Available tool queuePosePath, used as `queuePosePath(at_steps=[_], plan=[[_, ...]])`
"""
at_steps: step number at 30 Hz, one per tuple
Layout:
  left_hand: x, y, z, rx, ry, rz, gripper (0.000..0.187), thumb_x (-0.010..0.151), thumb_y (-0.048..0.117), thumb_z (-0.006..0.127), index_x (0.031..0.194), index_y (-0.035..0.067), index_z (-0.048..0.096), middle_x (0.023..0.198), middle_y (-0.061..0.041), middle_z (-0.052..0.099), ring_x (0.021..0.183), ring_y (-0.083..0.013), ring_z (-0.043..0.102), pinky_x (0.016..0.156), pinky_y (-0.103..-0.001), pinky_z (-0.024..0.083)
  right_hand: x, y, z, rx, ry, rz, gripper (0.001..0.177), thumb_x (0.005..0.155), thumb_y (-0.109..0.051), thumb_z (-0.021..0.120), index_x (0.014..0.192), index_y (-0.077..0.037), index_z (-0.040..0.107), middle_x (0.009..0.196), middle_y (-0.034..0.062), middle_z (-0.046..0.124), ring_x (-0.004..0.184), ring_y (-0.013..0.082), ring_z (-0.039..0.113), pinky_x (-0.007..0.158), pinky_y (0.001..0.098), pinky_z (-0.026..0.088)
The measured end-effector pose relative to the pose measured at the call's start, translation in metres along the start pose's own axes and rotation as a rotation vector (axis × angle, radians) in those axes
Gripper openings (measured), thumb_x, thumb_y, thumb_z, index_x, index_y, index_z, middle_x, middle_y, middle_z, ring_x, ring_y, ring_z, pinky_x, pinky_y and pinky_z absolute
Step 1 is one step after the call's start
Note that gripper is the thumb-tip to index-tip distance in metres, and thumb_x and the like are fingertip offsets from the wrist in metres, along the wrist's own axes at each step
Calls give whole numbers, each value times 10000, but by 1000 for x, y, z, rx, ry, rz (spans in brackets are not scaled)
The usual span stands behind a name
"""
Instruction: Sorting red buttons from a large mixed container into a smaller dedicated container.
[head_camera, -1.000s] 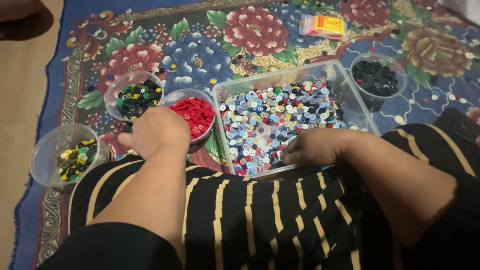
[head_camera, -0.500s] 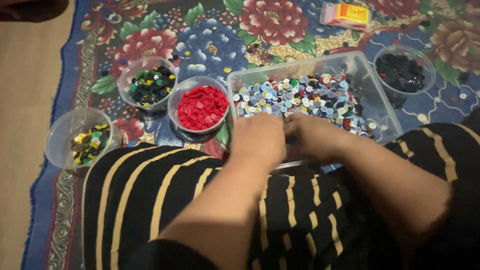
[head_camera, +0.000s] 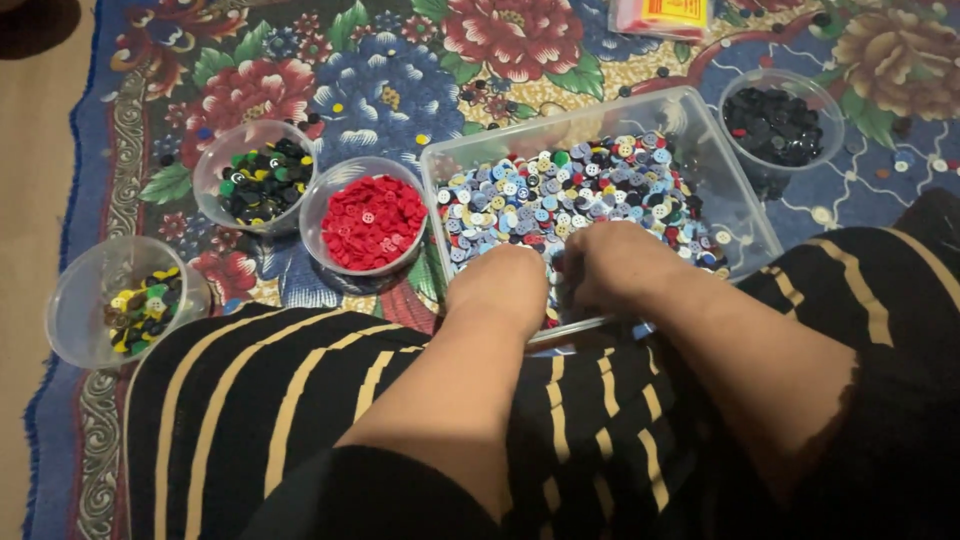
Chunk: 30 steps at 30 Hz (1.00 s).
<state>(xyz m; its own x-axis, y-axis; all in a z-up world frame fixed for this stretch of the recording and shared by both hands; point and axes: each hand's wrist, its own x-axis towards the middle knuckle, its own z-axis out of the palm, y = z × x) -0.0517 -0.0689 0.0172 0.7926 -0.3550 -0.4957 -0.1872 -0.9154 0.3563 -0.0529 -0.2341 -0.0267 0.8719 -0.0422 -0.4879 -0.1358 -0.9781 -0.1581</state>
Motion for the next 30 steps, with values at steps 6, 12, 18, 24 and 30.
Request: queuePosePath(at_steps=[6, 12, 18, 24, 30], plan=[[-13, -6, -13, -136, 268, 112, 388, 910, -15, 437, 1160, 51, 727, 1102, -197, 706, 1090, -427, 706, 951, -581, 575, 4, 29, -20, 16, 199, 121, 323, 822, -157, 728, 1103, -287, 820, 1061, 76, 809, 1106, 360, 733, 942, 497, 590], [-16, -8, -12, -187, 311, 97, 351, 902, 8, 458, 1083, 102, 744, 1086, -144, 692, 1120, -393, 694, 971, -528, 585, -9, 50, -36, 413, 316, 185, 239, 826, -142, 772, 1030, -253, 829, 1008, 41, 802, 1058, 301, 729, 860, 468, 574], [-13, -13, -1, -32, 241, 158, 303, 842, 62, 610, 1074, 182, 764, 1008, -86, 720, 1088, -353, 715, 940, -518, 586, -2, 50, -30, 461, 304, 240, 238, 816, -170, 812, 1040, -250, 832, 967, 45, 791, 1011, 301, 733, 824, 446, 587], [-14, -11, -2, -33, 238, 177, 323, 874, 65, 575, 1099, 158, 786, 1005, -111, 751, 1064, -347, 729, 918, -511, 577, -1, 45, -28, 244, 328, 187, 252, 914, -282, 755, 1154, -231, 815, 1074, 114, 794, 1116, 392, 700, 921, 523, 565], [-12, -14, 2, -44, 212, 178, 315, 915, 166, 517, 1058, 135, 796, 1019, -143, 758, 1099, -382, 716, 934, -535, 552, 6, 33, -17, 5, 321, 94, 271, 932, -362, 687, 1175, -335, 803, 1058, 145, 797, 1073, 409, 719, 929, 501, 586]])
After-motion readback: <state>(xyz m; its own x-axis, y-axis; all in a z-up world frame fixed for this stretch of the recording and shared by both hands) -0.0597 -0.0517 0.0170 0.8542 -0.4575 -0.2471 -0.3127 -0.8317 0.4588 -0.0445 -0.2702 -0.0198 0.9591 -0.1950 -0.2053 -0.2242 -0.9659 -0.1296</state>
